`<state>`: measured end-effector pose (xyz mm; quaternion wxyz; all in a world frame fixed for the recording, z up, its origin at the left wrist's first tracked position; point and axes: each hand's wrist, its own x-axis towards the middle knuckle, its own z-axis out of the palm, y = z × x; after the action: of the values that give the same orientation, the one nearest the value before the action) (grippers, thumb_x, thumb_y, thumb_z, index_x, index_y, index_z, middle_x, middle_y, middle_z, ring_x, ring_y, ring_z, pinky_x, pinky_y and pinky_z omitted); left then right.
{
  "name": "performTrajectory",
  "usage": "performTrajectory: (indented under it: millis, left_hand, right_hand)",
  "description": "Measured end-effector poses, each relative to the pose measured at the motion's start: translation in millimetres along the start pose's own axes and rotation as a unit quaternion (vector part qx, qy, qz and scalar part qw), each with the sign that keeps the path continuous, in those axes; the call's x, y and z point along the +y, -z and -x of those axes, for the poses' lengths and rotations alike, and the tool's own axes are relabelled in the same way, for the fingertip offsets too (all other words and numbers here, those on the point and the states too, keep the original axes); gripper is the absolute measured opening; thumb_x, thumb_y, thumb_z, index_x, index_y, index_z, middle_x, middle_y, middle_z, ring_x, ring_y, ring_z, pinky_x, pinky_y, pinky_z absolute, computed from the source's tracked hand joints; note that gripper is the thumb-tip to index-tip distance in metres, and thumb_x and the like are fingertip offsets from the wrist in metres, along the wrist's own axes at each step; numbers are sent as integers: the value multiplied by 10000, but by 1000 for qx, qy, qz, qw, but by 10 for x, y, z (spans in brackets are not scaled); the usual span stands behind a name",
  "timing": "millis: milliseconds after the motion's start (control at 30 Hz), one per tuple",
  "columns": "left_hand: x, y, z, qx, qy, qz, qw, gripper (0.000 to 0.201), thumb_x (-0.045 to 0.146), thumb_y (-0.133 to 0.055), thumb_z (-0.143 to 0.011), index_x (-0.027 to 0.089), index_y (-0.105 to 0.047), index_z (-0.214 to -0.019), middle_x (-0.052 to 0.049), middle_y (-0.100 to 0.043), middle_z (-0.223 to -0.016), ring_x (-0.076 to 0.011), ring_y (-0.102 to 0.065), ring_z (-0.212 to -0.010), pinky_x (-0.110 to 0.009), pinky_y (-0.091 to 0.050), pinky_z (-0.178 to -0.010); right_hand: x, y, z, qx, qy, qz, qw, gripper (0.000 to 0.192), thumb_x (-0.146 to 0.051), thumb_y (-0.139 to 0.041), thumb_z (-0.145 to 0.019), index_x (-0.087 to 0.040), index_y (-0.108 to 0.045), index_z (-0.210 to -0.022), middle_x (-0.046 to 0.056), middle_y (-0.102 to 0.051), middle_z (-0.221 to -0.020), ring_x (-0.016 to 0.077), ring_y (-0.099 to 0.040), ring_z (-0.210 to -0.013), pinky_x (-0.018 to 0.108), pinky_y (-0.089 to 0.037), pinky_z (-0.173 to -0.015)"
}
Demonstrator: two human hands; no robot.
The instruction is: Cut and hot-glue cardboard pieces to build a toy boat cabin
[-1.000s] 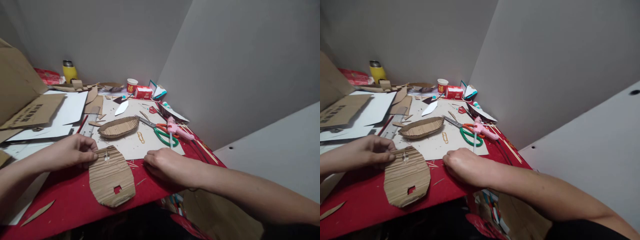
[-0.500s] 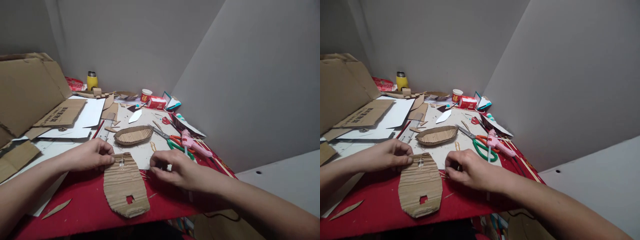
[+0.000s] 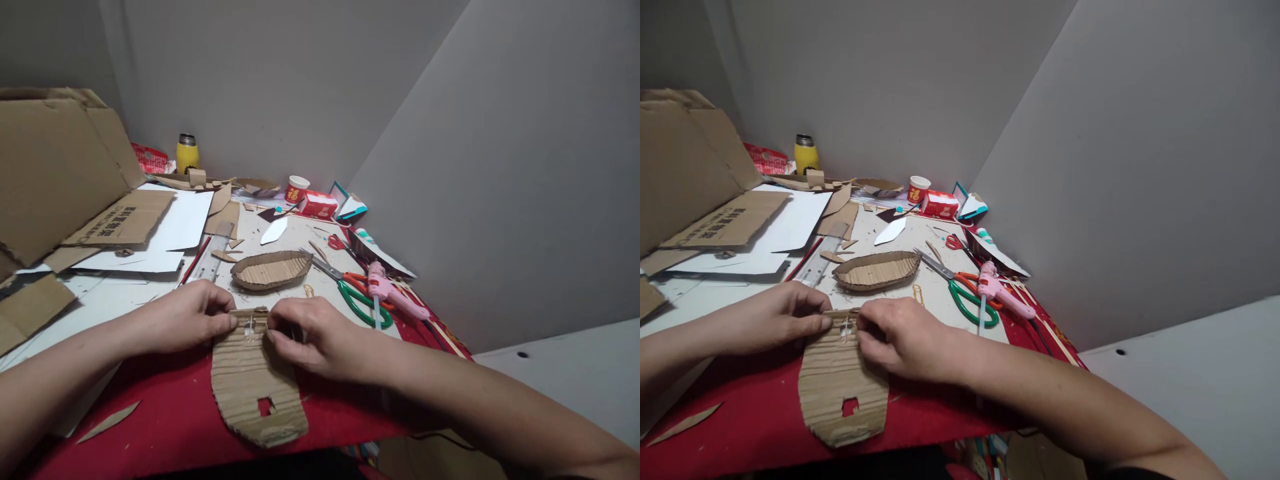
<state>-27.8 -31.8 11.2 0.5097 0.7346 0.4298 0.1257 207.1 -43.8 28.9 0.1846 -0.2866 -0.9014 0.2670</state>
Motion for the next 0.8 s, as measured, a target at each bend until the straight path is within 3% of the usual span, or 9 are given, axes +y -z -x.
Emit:
performTrajectory:
  millis: [67,133,267,333,533,800]
  left_hand:
    - [33,2,8,7,1,-21,1000,188,328,-550,-827,174,-643,-773,11,-615,-671,-155,-538,-629,-243,-383,-557]
    - [83,9,27,33,6,-51,998,197,349,-563,-821,178,-658,-802,9,-632,-682,-166,-554,-642,-248,-393,-561]
    - [211,-26,86,190,-35,-93,977,218,393,-569,-838,199,-667,-839,6,-670,-725,-173,-580,-669,-257,-426,-600]
    - [280,-101,115,238,-72,-79,965,207,404,-583,-844,213,-659,-866,4,-689,-768,-177,-606,-703,-257,-454,-639]
    - [368,-369,143,167,-84,-24,982,280,494,-628,-796,257,-605,-943,-8,-712,-797,-204,-663,-711,-253,-512,-603]
    - [363,-425,129,239,-55,-141,959,303,565,-586,-745,286,-606,-860,-20,-719,-773,-237,-657,-667,-288,-490,-574]
  right_hand:
    - [2,12,27,0,-74,-113,991,81,-162,-553,-811,-161,-547,-730,-33,-504,-612,79,-420,-532,188,-347,-497]
    - [22,18,60,0,-154,-237,959,112,-220,-602,-795,-158,-557,-713,-52,-486,-566,66,-396,-491,179,-325,-461]
    - [60,-9,101,31,-247,-413,876,270,-388,-723,-726,-155,-586,-720,-76,-491,-484,52,-363,-401,185,-285,-407]
    - [48,-36,93,62,-255,-448,855,292,-402,-760,-694,-158,-600,-707,-83,-492,-469,49,-361,-390,189,-273,-401]
    - [-27,-98,7,123,-207,-464,852,265,-333,-835,-602,-149,-649,-645,-62,-569,-582,62,-455,-542,196,-364,-537]
    - [-112,-176,39,174,-192,-453,853,236,-356,-825,-625,-162,-691,-644,-39,-617,-642,91,-518,-615,215,-416,-627]
